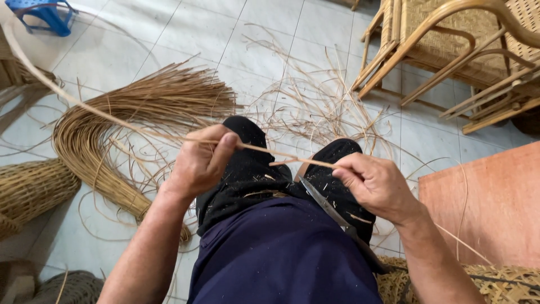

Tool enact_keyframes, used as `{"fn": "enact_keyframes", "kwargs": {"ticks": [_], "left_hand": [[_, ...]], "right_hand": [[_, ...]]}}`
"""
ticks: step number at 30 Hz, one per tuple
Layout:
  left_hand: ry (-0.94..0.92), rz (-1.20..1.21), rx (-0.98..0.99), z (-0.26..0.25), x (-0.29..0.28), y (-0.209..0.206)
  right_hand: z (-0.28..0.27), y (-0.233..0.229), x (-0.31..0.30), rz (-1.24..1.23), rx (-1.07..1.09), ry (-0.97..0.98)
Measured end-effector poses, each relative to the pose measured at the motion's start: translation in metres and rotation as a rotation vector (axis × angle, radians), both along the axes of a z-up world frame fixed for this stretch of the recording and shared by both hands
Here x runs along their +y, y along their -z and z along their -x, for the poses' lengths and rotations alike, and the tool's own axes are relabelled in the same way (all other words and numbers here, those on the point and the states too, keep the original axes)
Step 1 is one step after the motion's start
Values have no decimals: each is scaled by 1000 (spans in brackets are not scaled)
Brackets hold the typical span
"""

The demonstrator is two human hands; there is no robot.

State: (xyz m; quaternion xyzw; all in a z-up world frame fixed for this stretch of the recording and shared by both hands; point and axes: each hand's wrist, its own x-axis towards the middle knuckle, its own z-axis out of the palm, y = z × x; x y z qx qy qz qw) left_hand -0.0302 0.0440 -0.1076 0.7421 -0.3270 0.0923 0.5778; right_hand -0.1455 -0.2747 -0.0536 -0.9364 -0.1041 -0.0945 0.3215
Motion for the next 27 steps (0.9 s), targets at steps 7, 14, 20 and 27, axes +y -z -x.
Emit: {"fn": "enact_keyframes", "kwargs": {"ticks": [7,14,20,27], "left_hand": [[123,105,-33,18,-44,-5],[71,-130,-200,21,-46,-1],[138,-377,234,18,-55,41],[67,-534,358,18,-28,48]], "right_hand": [[-17,2,36,24,156,-113],[-33,29,39,-57,160,-150],[-29,33,53,102,88,-237],[-47,65,39,76,136,-250]]}}
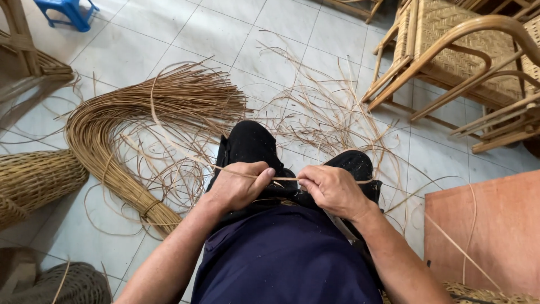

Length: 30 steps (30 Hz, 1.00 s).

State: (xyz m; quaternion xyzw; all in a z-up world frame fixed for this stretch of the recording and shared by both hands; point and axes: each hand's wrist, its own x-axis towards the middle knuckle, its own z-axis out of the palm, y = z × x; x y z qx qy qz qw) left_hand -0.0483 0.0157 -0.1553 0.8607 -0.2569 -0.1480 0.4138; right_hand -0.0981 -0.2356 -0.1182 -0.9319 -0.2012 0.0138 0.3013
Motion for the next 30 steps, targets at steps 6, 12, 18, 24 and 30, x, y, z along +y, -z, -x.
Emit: {"fn": "enact_keyframes", "kwargs": {"ticks": [6,12,18,24,30], "left_hand": [[-21,-30,-103,-10,8,-41],[115,11,-131,-13,16,-88],[205,72,55,-9,38,-105],[216,235,306,-13,53,-70],[278,479,472,0,67,-60]], "right_hand": [[-9,-22,-6,-35,-7,32],[-11,-34,-29,-99,-4,29],[-5,-41,-39,-112,23,29],[-2,-51,-37,-99,27,89],[-4,-44,-39,-104,36,82]]}}
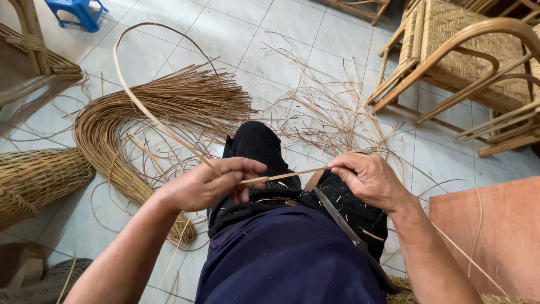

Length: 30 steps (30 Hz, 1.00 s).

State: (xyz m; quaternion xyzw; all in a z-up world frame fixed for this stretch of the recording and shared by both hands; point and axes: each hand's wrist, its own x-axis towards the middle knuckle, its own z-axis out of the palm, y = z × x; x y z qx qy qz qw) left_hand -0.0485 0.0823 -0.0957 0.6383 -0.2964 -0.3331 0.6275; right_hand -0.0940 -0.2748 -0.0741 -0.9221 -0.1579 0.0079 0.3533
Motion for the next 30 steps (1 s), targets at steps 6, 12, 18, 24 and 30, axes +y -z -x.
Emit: {"fn": "enact_keyframes", "kwargs": {"ticks": [6,12,18,24,30], "left_hand": [[77,149,14,16,27,6],[-618,-556,68,-21,165,43],[-658,-1176,-605,-2,101,1],[-160,-185,-798,30,-66,18],[-437,-492,-403,-14,15,45]], "right_hand": [[-2,8,-22,-25,59,94],[6,-4,-76,268,104,464],[6,-3,-2,379,315,201],[16,-23,53,189,-142,-309],[34,-26,-20,106,202,86]]}}
